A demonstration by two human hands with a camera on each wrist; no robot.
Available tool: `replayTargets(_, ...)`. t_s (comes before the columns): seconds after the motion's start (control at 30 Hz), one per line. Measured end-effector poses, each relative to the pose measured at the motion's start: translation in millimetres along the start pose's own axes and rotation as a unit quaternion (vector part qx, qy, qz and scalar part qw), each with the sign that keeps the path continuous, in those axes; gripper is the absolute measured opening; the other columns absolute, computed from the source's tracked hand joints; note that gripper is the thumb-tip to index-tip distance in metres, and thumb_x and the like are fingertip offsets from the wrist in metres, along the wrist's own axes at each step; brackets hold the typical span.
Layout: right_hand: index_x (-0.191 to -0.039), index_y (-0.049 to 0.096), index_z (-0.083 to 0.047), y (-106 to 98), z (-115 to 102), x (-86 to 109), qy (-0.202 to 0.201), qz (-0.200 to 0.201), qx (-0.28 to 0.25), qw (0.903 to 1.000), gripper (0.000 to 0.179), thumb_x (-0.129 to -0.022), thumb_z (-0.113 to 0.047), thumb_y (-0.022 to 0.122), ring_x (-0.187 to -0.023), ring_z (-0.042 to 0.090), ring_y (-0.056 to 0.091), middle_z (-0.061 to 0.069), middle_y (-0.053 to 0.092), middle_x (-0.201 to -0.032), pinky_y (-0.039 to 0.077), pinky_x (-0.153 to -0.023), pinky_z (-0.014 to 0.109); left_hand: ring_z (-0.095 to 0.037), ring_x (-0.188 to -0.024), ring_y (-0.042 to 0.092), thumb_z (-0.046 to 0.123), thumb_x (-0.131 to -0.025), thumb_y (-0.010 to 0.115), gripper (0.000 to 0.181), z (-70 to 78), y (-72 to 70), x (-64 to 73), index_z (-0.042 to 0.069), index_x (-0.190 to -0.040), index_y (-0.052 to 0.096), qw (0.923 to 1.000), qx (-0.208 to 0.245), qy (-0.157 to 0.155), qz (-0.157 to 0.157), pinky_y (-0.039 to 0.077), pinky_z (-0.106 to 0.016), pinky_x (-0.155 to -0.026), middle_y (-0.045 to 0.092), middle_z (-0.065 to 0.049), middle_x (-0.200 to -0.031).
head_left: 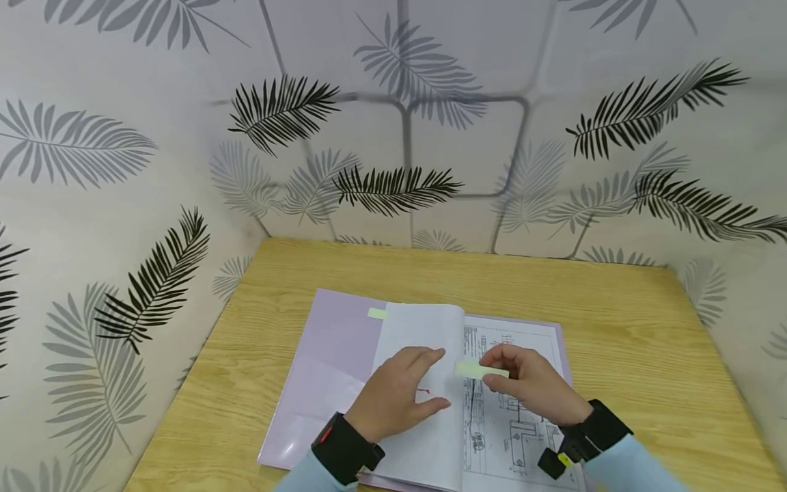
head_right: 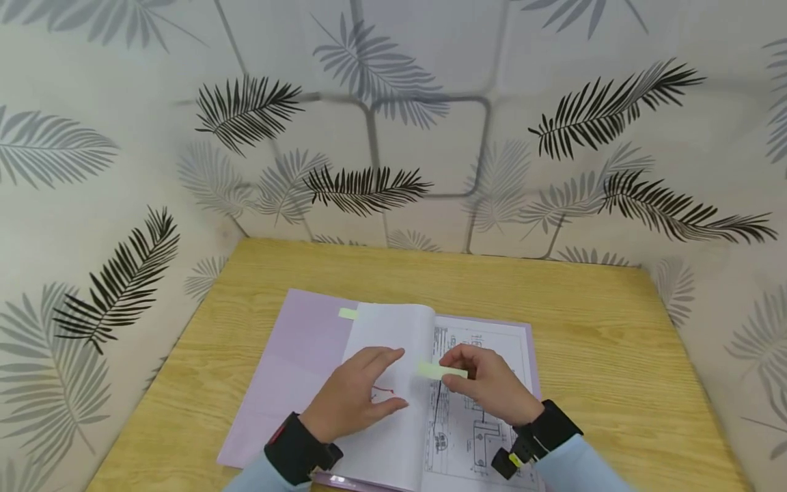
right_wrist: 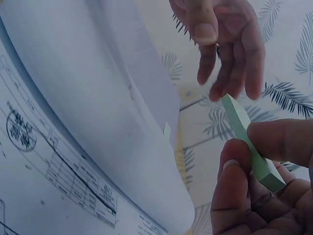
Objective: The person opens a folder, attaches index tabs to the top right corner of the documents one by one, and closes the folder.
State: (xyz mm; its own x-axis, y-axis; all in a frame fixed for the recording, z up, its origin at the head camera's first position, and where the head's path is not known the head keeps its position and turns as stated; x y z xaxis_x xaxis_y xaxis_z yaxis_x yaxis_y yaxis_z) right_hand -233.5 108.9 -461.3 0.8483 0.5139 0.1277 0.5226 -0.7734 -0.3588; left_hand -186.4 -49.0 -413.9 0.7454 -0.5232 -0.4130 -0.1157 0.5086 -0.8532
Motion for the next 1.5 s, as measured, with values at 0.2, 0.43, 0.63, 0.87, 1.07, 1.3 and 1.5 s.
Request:
replayTargets(0.2,-0.107,0.062,-0.006,27.4,-1.7,2.7,-0.004,-0.049,-0.040,0.9980,0.022,-0.090,-0.019,0.068,-0.088,0.025,0.059,0.008,0.066,-0.104,0.050,-0.073,0.026,-0.009,-0.107,0.058,0.043,-0.079,0.078,0.062,13.7,8.4,-5.9,0.011,-0.129,0.058,0.9994,0.011,0.025,-0.019,0.046,-0.021,-0.091,0.062,0.002,-0.115)
replayTargets(0.43,-0.109,0.061,-0.004,41.3,0.6,4.9,-0.002,-0.069,-0.068,0.9953,0.025,-0.090,-0.018,0.068,-0.090,0.023,0.060,0.010,0.065,-0.105,0.051,-0.074,0.026,-0.002,-0.084,0.058,0.032,-0.081,0.079,0.033,16.2,16.4,-4.9,0.015,-0.107,0.070,0.9988,0.019,0.017,-0.042,0.047,-0.013,-0.075,0.068,0.007,-0.096)
replayTargets(0.63,-0.114,0.062,0.000,39.1,3.3,5.7,0.010,-0.063,-0.086,0.9942,0.029,-0.094,-0.021,0.063,-0.084,0.023,0.061,0.017,0.065,-0.100,0.053,-0.073,0.029,-0.001,-0.081,0.058,0.031,-0.083,0.077,0.026,15.0,14.0,-4.8,0.015,-0.103,0.070,0.9992,0.014,0.028,-0.027,0.047,-0.013,-0.072,0.067,0.008,-0.093)
replayTargets(0.87,-0.117,0.060,0.006,29.2,6.2,6.8,0.026,-0.049,-0.128,0.9902,0.033,-0.096,-0.018,0.061,-0.080,0.022,0.061,0.025,0.064,-0.096,0.054,-0.073,0.032,-0.001,-0.078,0.056,0.032,-0.085,0.074,0.025,8.2,8.0,-4.2,0.015,-0.103,0.070,0.9996,0.009,0.023,-0.013,0.046,-0.013,-0.069,0.067,0.008,-0.092)
replayTargets(1.07,-0.114,0.060,0.006,26.3,4.0,5.6,0.028,-0.032,-0.117,0.9923,0.031,-0.095,-0.018,0.062,-0.078,0.021,0.062,0.021,0.065,-0.095,0.054,-0.072,0.030,0.000,-0.078,0.055,0.030,-0.086,0.073,0.024,8.9,7.0,-5.6,0.014,-0.103,0.069,0.9995,0.012,0.028,-0.009,0.046,-0.012,-0.068,0.066,0.008,-0.092)
replayTargets(1.3,-0.110,0.060,0.004,22.8,3.7,4.3,0.028,-0.010,-0.096,0.9949,0.029,-0.093,-0.019,0.064,-0.074,0.019,0.060,0.015,0.065,-0.089,0.053,-0.069,0.030,-0.002,-0.080,0.057,0.031,-0.087,0.072,0.025,10.1,6.6,-8.3,0.013,-0.104,0.070,0.9995,0.007,0.030,-0.009,0.047,-0.013,-0.071,0.067,0.006,-0.094)
replayTargets(1.5,-0.108,0.061,0.001,20.1,2.7,2.2,0.029,0.005,-0.080,0.9963,0.028,-0.092,-0.021,0.066,-0.072,0.018,0.056,0.012,0.064,-0.086,0.052,-0.067,0.031,-0.002,-0.082,0.058,0.030,-0.087,0.073,0.025,10.3,4.3,-9.1,0.013,-0.105,0.069,0.9995,0.005,0.030,0.001,0.047,-0.013,-0.071,0.068,0.005,-0.095)
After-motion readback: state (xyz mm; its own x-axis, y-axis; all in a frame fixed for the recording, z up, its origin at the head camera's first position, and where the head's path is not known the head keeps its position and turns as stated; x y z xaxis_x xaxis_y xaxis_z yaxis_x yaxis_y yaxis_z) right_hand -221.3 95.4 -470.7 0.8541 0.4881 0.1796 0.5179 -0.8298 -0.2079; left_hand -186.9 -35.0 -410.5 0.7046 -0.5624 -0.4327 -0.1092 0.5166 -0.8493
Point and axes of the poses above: each hand's wrist, its own x-axis away from the middle knuckle, its own y-axis out of the palm, z = x × y, the point moved 10 cm from there along -x, towards the middle knuckle
